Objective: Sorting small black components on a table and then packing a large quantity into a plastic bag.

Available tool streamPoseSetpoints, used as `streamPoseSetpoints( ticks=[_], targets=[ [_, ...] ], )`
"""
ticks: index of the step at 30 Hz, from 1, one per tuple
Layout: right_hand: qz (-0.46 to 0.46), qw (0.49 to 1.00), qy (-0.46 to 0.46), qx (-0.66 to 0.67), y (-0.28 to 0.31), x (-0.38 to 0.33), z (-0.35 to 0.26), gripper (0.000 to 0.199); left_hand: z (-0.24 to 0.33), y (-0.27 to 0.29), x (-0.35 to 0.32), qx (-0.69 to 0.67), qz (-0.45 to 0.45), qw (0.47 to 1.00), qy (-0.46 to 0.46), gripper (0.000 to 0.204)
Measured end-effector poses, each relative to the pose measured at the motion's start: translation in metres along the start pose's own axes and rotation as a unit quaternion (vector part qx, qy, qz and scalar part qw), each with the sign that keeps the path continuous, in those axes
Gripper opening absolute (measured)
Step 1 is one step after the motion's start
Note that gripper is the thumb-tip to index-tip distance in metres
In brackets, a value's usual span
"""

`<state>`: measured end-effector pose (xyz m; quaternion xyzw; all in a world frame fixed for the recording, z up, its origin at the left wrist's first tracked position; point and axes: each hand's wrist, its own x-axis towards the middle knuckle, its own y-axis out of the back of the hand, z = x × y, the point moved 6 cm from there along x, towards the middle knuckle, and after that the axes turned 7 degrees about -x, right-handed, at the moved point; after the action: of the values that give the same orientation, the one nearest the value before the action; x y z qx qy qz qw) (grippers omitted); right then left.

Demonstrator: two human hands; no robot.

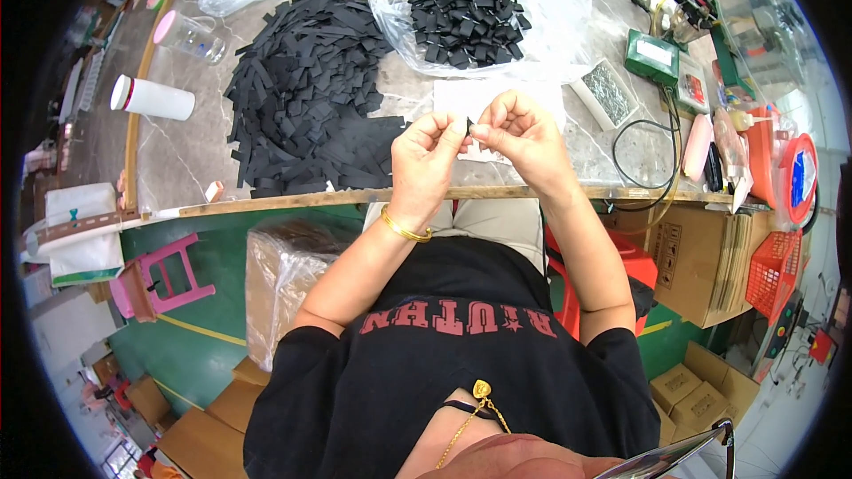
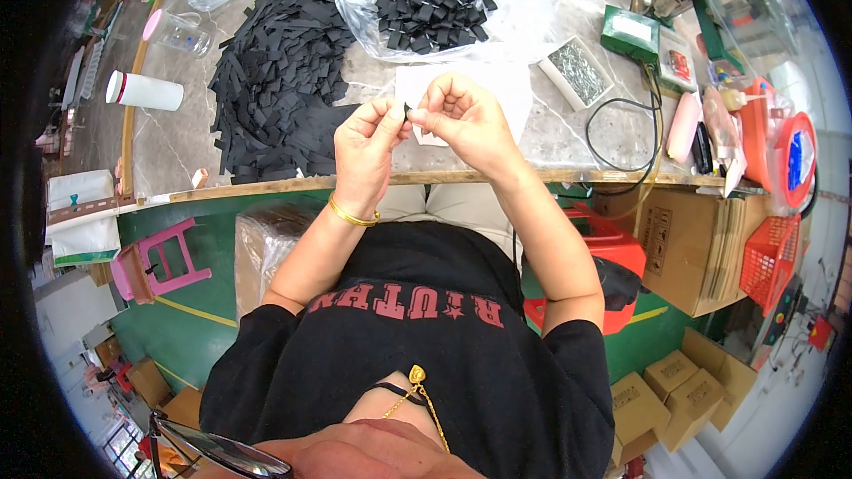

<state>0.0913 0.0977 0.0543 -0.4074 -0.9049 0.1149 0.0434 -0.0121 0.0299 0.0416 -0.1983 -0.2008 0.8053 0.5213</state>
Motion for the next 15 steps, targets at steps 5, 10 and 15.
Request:
streamPoseSetpoints(
  ticks=[5,10,15],
  targets=[
    [0.049,0.998,0.026,-0.007,0.002,-0.001,0.008,0.014,-0.006,0.002,-0.002,0.017,0.0,1.0,-0.008,0.011],
    [0.092,0.99,-0.006,-0.105,-0.003,-0.005,0.007,0.005,-0.009,0.008,-0.004,-0.039,0.043,0.997,-0.052,0.01],
    [0.096,0.975,0.009,-0.201,0.0,-0.009,0.005,0.009,-0.01,0.003,-0.001,-0.072,-0.003,0.997,-0.009,0.015]
  ],
)
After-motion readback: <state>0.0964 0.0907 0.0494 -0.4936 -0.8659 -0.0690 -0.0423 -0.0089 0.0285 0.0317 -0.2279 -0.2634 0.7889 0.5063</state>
